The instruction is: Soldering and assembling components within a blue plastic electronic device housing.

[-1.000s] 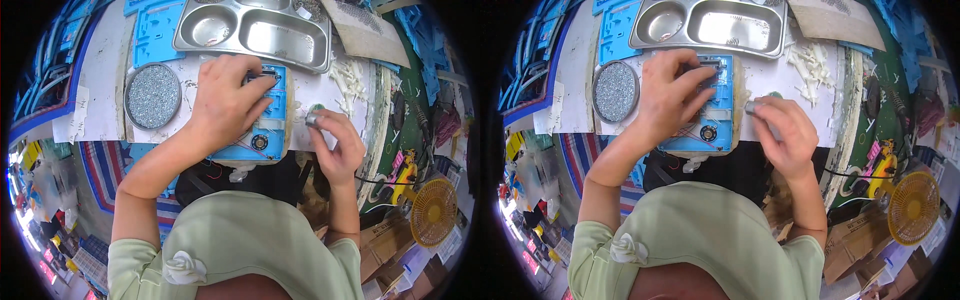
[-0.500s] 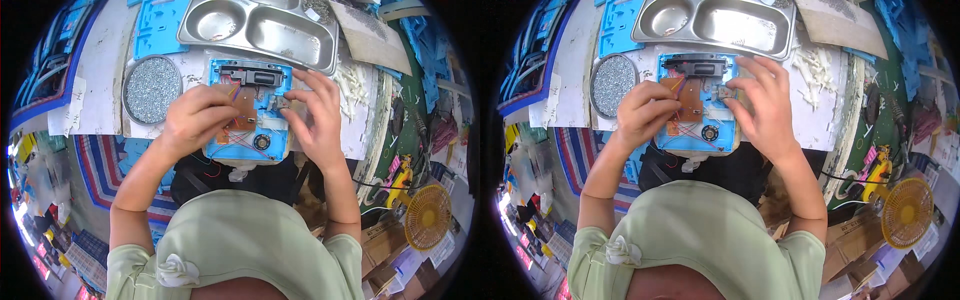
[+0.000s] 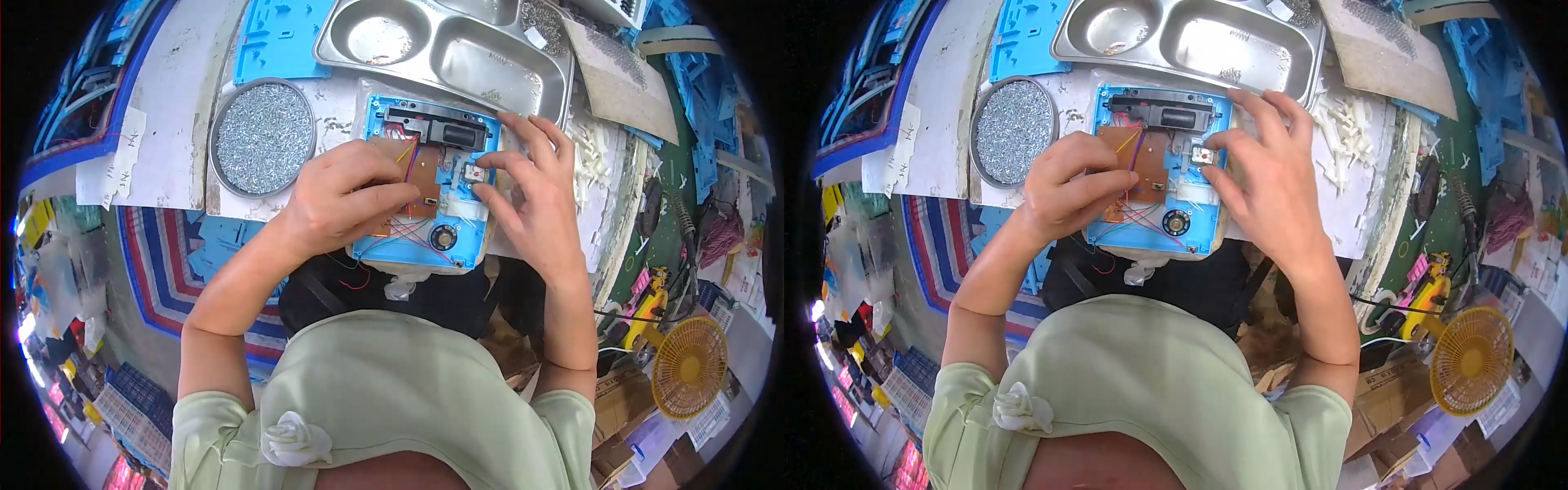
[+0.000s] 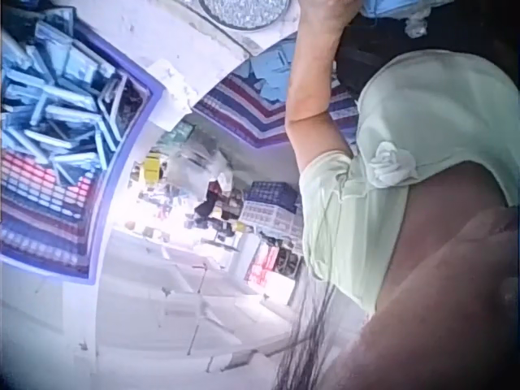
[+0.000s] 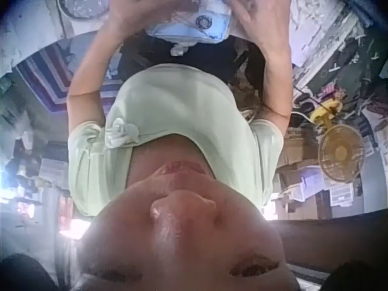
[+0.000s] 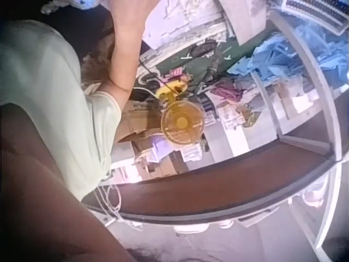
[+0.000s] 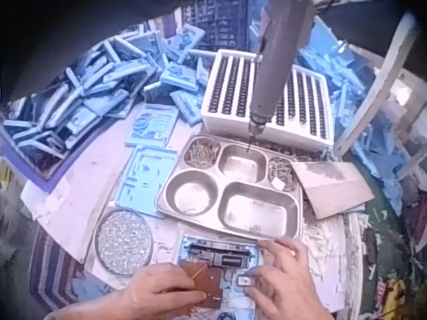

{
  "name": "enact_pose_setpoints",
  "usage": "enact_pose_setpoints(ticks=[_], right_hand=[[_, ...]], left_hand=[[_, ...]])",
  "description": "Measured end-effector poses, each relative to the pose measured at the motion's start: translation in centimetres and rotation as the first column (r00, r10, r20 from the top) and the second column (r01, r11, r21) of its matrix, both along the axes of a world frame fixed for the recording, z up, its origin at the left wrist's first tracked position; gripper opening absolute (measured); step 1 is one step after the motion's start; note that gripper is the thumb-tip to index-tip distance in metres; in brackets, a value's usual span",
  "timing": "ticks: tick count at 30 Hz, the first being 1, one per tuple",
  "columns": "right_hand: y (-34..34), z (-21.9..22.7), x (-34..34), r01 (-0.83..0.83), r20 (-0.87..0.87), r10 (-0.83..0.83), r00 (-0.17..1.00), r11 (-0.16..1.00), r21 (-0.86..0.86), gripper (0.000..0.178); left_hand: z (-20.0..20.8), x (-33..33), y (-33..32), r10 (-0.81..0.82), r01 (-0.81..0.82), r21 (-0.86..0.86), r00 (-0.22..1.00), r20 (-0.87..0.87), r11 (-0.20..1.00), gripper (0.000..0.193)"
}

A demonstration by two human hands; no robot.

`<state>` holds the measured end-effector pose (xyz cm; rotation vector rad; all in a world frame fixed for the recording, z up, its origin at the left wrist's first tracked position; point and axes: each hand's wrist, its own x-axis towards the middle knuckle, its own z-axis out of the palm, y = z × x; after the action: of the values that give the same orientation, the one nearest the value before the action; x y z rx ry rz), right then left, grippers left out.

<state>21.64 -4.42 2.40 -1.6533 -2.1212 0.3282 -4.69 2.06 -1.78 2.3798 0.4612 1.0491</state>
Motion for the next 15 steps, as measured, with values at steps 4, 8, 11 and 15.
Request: enact_pose_setpoints(ticks=[4, 8, 11, 15], right_hand=[[-0.1, 1.2, -1.1, 0.017, -0.031, -0.013, 0.999, 0.991, 0.133, 0.033], [2.3, -0.1, -3.5, -0.134, -0.095, 0.16, 0.983, 0.962, 0.237, 0.034], [4.2, -0.2, -4.0, -0.231, -0.087, 0.265, 0.96, 0.931, 0.283, 0.031], [4.9, -0.3, -4.8, -0.283, -0.064, 0.304, 0.95, 0.932, 0.226, 0.027]], left_hand=[[-0.2, 0.0, -0.2, 0.037, -0.035, -0.061, 0.999, 0.038, 0.998, 0.038], [0.0, 0.1, 0.0, 0.014, -0.013, -0.027, 0.999, 0.043, 1.0, 0.037], [0.1, -0.2, 0.0, -0.01, 0.01, 0.001, 1.0, 0.016, 1.0, 0.037], [-0.2, -0.3, 0.1, -0.038, 0.038, 0.002, 0.999, 0.011, 0.999, 0.038]])
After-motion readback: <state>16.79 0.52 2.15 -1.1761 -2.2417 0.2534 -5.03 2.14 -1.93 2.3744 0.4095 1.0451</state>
